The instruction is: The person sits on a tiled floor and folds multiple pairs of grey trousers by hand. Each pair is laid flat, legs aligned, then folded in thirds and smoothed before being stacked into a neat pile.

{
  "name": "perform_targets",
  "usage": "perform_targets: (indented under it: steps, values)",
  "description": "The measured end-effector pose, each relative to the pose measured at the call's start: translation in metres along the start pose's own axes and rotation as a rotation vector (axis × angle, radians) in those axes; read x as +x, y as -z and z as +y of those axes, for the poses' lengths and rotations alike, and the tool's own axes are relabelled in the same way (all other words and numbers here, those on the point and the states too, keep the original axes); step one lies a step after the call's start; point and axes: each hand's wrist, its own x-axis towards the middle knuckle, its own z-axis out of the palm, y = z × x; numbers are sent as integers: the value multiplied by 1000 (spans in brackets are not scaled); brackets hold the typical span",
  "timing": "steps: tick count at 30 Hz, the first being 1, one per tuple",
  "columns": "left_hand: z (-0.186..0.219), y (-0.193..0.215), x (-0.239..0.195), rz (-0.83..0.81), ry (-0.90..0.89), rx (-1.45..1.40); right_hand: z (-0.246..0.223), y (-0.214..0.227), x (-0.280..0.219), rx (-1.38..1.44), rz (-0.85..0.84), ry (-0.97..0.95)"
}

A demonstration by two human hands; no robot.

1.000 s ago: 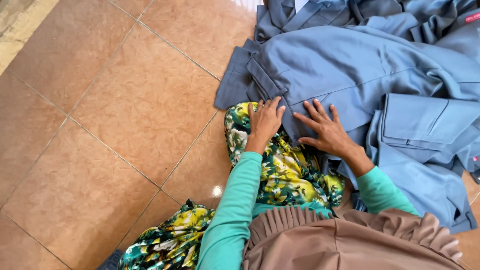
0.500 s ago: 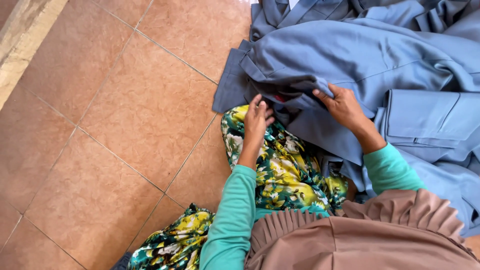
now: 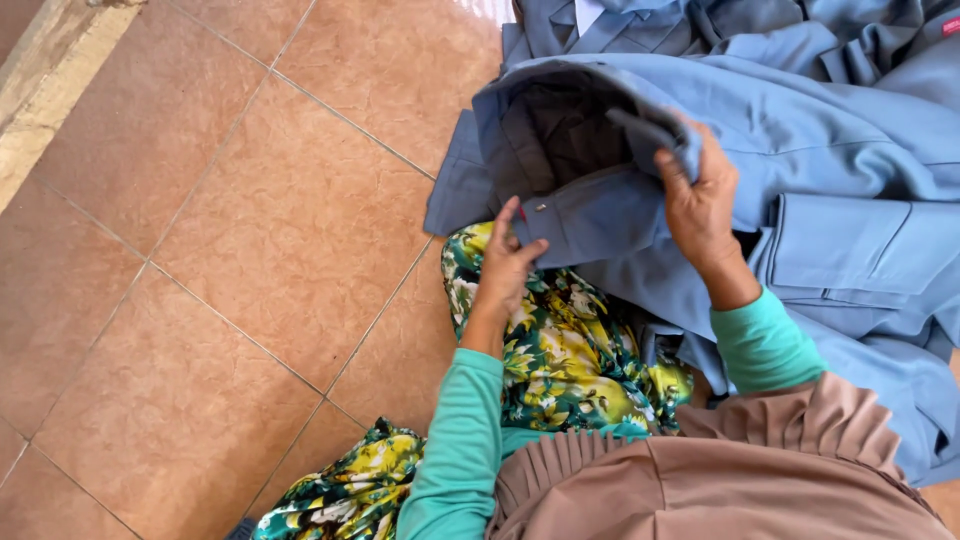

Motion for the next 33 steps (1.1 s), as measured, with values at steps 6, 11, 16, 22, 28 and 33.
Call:
perform_targets:
  steps: [6,11,16,22,28,33]
  values:
    - [-13,90,52,154,-51,-167,-13,-103,-76,-383,-534,201]
    - [35,48,7,220,-40,-224,28,-137,-89,-544,-377,254]
    - [71,-26,-17,85,-61,-219,6,-162,-60,-470,-259,261]
    - [45,-6,26,271,108,-157,19,-185,-65,-568,-338,201]
    - [41,76,79,338,150,-513,34,-147,-72,-833,-479,33]
    - [48,137,77,378,156,-671,43,-173,-56,-730,-769,-211]
